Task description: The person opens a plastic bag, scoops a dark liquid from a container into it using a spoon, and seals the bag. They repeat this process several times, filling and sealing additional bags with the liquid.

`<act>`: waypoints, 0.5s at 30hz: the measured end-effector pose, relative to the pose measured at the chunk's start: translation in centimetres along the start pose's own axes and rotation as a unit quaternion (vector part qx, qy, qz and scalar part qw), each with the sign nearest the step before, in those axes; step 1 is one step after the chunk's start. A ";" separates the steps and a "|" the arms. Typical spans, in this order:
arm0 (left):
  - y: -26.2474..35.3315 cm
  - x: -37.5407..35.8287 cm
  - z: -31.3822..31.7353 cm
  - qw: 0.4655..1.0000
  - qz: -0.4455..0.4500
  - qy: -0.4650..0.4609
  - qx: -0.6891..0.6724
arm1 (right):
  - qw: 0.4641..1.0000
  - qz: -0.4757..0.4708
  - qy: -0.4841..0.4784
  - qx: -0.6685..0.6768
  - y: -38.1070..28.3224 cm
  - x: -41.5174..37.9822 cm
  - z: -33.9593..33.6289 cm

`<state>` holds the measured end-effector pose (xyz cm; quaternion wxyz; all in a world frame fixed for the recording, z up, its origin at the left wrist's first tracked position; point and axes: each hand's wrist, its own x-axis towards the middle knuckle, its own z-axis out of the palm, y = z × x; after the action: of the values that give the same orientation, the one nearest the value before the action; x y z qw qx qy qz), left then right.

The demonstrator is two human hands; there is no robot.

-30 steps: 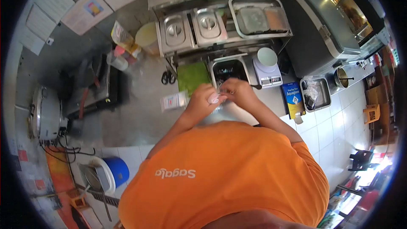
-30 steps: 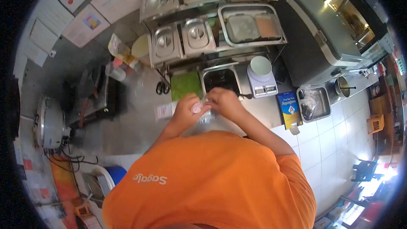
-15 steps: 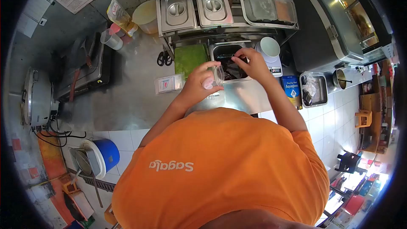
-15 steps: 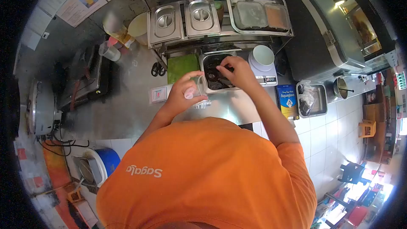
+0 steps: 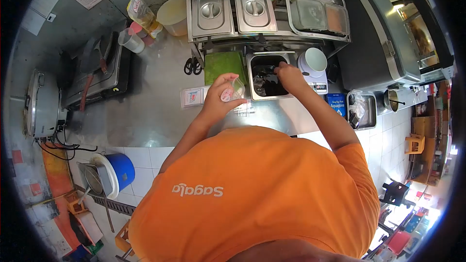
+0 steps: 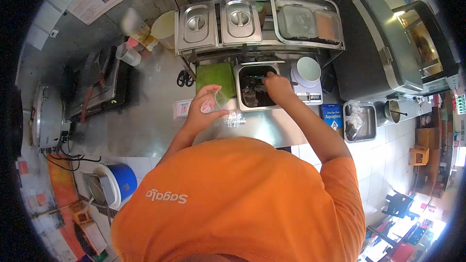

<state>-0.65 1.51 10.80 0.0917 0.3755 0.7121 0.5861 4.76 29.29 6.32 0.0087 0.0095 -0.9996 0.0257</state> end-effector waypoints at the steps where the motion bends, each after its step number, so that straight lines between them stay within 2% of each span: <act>1: -0.1 0.1 0.0 1.000 -0.005 -0.005 -0.001 | 1.000 0.007 0.001 0.014 -0.1 -0.1 0.0; 2: -0.2 0.1 -0.1 1.000 -0.009 -0.010 -0.002 | 1.000 0.006 0.001 0.014 -0.1 -0.3 0.0; 4: -0.1 0.3 -0.1 1.000 -0.012 -0.009 -0.008 | 0.995 -0.051 -0.080 0.028 -0.3 -1.0 -0.8; 5: 0.0 0.4 -0.2 1.000 -0.015 -0.009 -0.013 | 0.995 -0.051 -0.080 0.029 -0.4 -1.2 -1.2; 7: -0.1 0.5 -0.2 1.000 -0.010 -0.009 -0.013 | 0.985 -0.053 -0.151 0.071 -0.3 -1.7 -1.8; 11: 0.3 0.8 -0.3 0.999 -0.021 -0.017 -0.029 | 0.981 -0.031 -0.106 0.161 1.4 -2.8 -1.7; 13: 0.2 0.9 -0.1 0.998 -0.026 -0.014 -0.048 | 0.962 -0.015 -0.080 0.260 2.3 -3.2 -1.2; 14: 0.2 1.0 0.0 0.997 -0.032 -0.009 -0.067 | 0.962 -0.015 -0.078 0.259 2.6 -3.5 -0.9; 15: 0.0 1.0 0.0 0.997 -0.030 -0.009 -0.066 | 0.936 0.046 -0.099 0.334 2.7 -3.9 -1.0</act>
<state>-1.35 2.21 11.14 0.1404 0.3521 0.6817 0.6257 8.61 32.07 7.08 -0.0953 -0.0317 -0.9284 0.3576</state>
